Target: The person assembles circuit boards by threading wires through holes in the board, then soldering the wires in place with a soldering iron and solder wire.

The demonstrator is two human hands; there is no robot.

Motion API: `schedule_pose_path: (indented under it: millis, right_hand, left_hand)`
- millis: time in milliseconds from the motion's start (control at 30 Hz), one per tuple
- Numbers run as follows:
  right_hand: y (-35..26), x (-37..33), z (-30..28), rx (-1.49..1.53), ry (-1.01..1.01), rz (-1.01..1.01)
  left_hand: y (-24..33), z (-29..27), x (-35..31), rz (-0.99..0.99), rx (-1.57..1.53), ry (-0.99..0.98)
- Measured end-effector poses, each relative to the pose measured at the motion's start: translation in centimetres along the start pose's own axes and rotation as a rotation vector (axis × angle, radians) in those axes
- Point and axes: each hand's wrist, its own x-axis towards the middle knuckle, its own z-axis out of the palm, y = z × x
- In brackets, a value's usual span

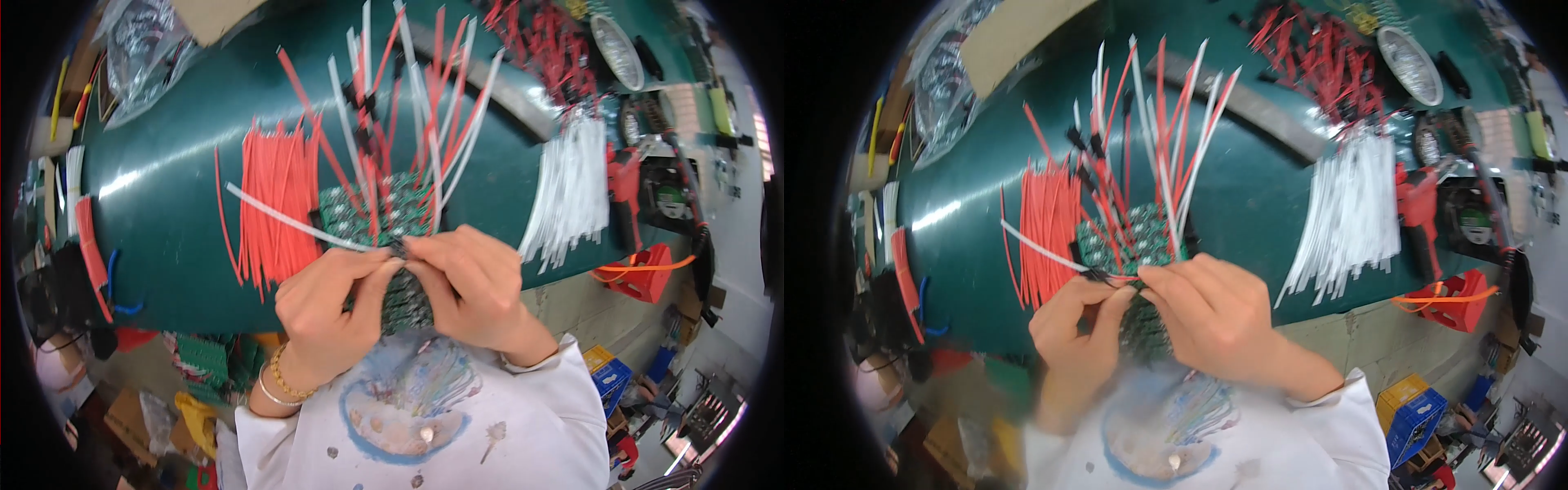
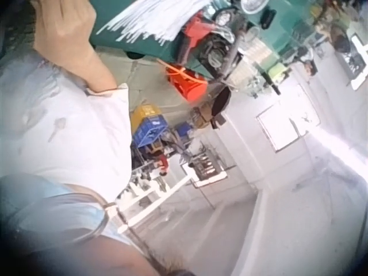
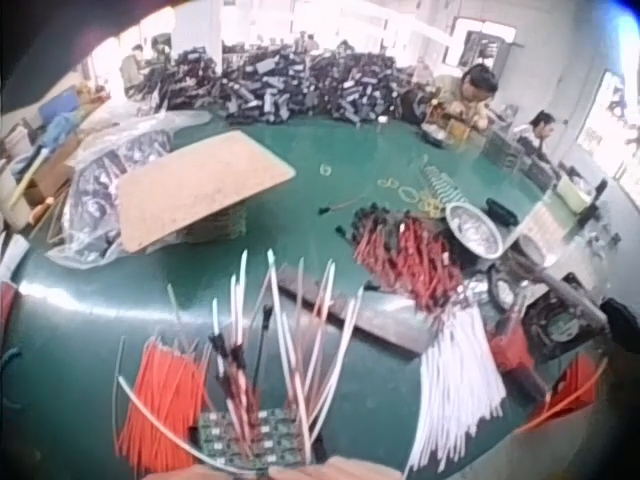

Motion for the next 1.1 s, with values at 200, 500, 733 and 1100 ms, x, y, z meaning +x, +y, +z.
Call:
schedule_pose_path:
  millis: [200, 500, 733, 1100]
  right_hand:
    - [4.0, 3.2, -6.3, -0.461, 0.188, 0.387]
    - [14.5, 10.1, -10.2, -0.864, -0.156, 0.597]
    - [12.4, 7.8, -11.3, -0.257, -0.012, 0.681]
    - [1.6, 0.2, -6.9, 0.358, 0.106, 0.708]
  left_hand:
    - [-0.8, 0.8, 0.2, -0.036, 0.133, 0.080]
    - [-0.5, -2.3, -0.5, -0.108, 0.624, -0.018]
    - [-0.5, 0.1, 0.4, 0.078, 0.668, -0.073]
    - [1.7, -0.2, 0.0, 0.202, 0.077, -0.037]
